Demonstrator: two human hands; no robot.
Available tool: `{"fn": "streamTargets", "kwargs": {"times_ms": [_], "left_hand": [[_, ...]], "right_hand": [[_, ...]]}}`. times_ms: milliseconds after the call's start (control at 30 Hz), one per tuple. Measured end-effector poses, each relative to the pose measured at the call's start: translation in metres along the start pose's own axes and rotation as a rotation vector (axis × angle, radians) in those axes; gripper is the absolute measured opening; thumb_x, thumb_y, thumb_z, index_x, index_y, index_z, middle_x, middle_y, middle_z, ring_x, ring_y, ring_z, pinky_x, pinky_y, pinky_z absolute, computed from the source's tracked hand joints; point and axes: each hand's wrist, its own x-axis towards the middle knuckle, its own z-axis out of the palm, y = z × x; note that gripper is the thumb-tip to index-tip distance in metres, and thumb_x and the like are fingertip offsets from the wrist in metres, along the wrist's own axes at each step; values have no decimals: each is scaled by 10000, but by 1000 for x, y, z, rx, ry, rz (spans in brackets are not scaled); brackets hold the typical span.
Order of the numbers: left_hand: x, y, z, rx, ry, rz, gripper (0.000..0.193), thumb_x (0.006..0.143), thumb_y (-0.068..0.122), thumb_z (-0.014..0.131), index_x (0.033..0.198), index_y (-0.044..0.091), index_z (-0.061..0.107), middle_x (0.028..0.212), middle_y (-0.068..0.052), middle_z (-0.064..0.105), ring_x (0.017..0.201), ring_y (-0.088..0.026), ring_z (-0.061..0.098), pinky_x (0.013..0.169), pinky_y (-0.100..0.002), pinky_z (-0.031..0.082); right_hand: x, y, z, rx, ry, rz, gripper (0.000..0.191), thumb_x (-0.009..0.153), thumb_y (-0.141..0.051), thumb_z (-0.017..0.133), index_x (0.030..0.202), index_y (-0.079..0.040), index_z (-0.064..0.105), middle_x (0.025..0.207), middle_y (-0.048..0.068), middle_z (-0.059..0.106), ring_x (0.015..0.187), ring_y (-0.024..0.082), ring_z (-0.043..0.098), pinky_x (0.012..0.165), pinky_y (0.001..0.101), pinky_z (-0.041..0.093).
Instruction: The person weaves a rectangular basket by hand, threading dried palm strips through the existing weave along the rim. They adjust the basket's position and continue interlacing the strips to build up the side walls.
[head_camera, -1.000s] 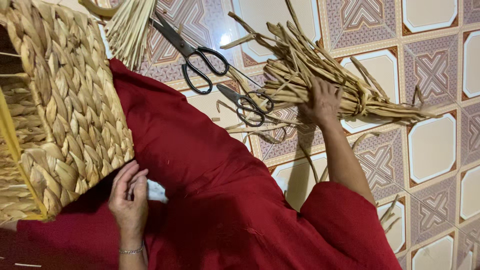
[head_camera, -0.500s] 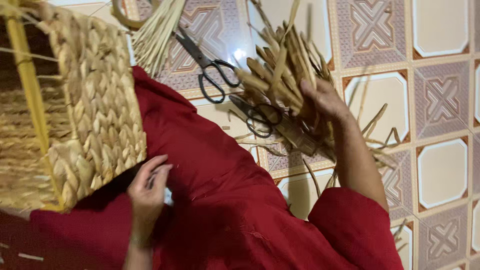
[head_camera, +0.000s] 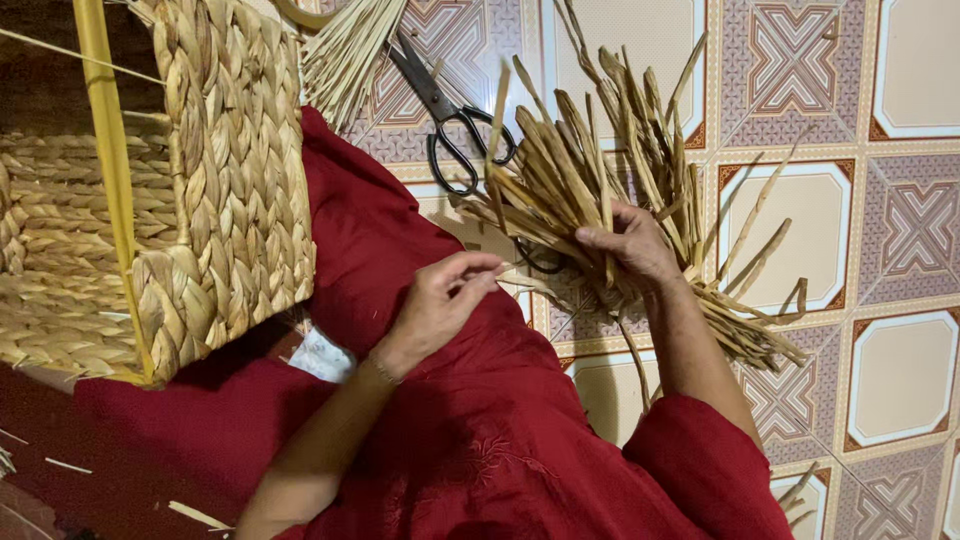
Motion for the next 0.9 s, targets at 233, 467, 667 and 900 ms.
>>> {"fn": "streamTargets", "kwargs": {"times_ms": [233,467,667,900], "left_hand": [[38,-23,22,-108,-39,-100,347,994,130,654,1298,-34,632,1115,-148,735,934,-171,758,804,-268,637],[60,-57,36,-29,87,-306,305,972,172,697,1143,-75,643,1003,-147,741,810,-182,753,670,-282,645],[51,-89,32,-289,170,-96,198,1012,47,661,1188,-32,703,1093,-113,738,977,-164,688,840,-297,603],[40,-84,14,-491,209,-213,219,990,87,630,1201,32,650,1141,-97,752,1009,-146,728,838,-269,618]], "right_hand": [[-4,18,18,-169,-19,-202,329,787,-34,878,1045,-53,674,959,86,698,858,179,675,800,359,593],[-12,35,25,-324,-176,-449,418,799,-171,845,1180,-79,698,1164,94,702,1040,201,683,928,413,599],[-18,24,27,-279,-69,-135,319,856,-177,782,1160,-106,715,1146,105,716,1038,204,701,924,427,630],[0,23,17,-614,321,-530,663,953,-342,797,1512,-109,528,1355,169,625,1239,248,607,1025,428,572]]}}
